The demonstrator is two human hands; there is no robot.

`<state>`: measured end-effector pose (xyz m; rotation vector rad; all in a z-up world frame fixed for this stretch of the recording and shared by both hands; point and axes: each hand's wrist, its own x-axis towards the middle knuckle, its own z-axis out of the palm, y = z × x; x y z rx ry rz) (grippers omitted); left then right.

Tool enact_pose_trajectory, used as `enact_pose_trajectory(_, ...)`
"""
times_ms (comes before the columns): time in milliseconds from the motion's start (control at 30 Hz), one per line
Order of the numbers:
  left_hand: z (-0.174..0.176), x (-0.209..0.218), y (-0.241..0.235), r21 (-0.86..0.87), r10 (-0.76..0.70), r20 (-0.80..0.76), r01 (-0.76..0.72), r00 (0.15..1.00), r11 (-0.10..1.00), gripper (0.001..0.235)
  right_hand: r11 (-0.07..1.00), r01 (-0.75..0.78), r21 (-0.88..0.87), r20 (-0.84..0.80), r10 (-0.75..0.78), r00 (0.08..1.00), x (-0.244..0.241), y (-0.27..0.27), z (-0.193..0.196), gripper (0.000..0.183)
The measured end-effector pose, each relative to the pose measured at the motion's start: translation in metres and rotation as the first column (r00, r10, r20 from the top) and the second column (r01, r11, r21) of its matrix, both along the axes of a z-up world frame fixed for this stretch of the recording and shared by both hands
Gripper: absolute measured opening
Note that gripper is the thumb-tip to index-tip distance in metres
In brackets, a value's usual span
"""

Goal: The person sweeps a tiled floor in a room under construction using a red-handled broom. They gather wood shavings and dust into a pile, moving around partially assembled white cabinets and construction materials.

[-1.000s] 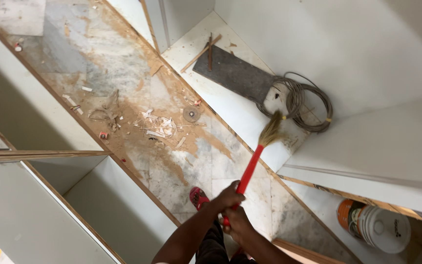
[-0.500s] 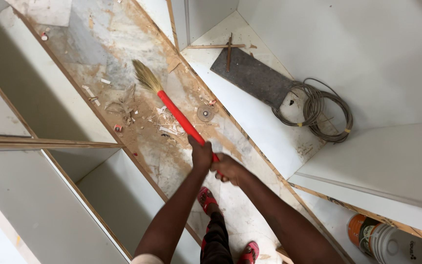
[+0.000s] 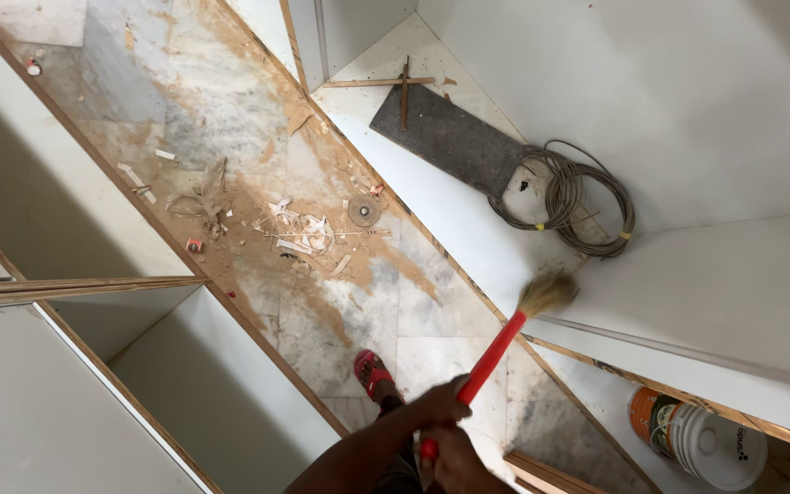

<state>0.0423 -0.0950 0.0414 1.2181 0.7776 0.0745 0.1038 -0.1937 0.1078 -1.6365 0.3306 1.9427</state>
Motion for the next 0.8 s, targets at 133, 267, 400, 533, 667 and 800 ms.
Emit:
enact_pose_trajectory(133, -0.029, -0.012, 0.044, -0.198, 0.072, -0.154, -0.102, 0.986, 0.975, 0.081, 0.979, -0.035, -0.199, -0.083, 0.019, 0.996, 0.002, 0.069, -0.018, 0.01)
enact_pose_trajectory(267, -0.044, -0.051, 0.067, -0.183, 0.262, -0.209, -0.301, 0.942, 0.936, 0.088, 0.953, -0.291, -0.081, -0.171, 0.275, 0.946, -0.026, 0.112, -0.021, 0.013)
enact_pose_trajectory(400, -0.046, -0.093, 0.112, 0.009, 0.418, -0.34, -0.441, 0.843, 0.897, 0.09, 0.893, -0.45, 0.002, -0.127, 0.447, 0.885, -0.045, 0.162, -0.017, 0.016)
enact_pose_trajectory(533, -0.018, -0.1, 0.155, 0.272, 0.621, -0.373, -0.558, 0.69, 0.784, 0.091, 0.818, -0.543, 0.19, 0.008, 0.552, 0.834, -0.044, 0.213, 0.017, 0.019)
enact_pose_trajectory(667, 0.051, -0.092, 0.155, 0.186, 0.729, -0.322, -0.714, 0.604, 0.675, 0.102, 0.889, -0.392, 0.239, -0.065, 0.417, 0.906, -0.026, 0.205, 0.069, 0.025)
enact_pose_trajectory(800, 0.101, -0.078, 0.104, -0.037, 0.619, -0.37, -0.677, 0.693, 0.735, 0.092, 0.94, -0.332, 0.078, -0.113, 0.339, 0.934, -0.003, 0.146, 0.125, 0.033)
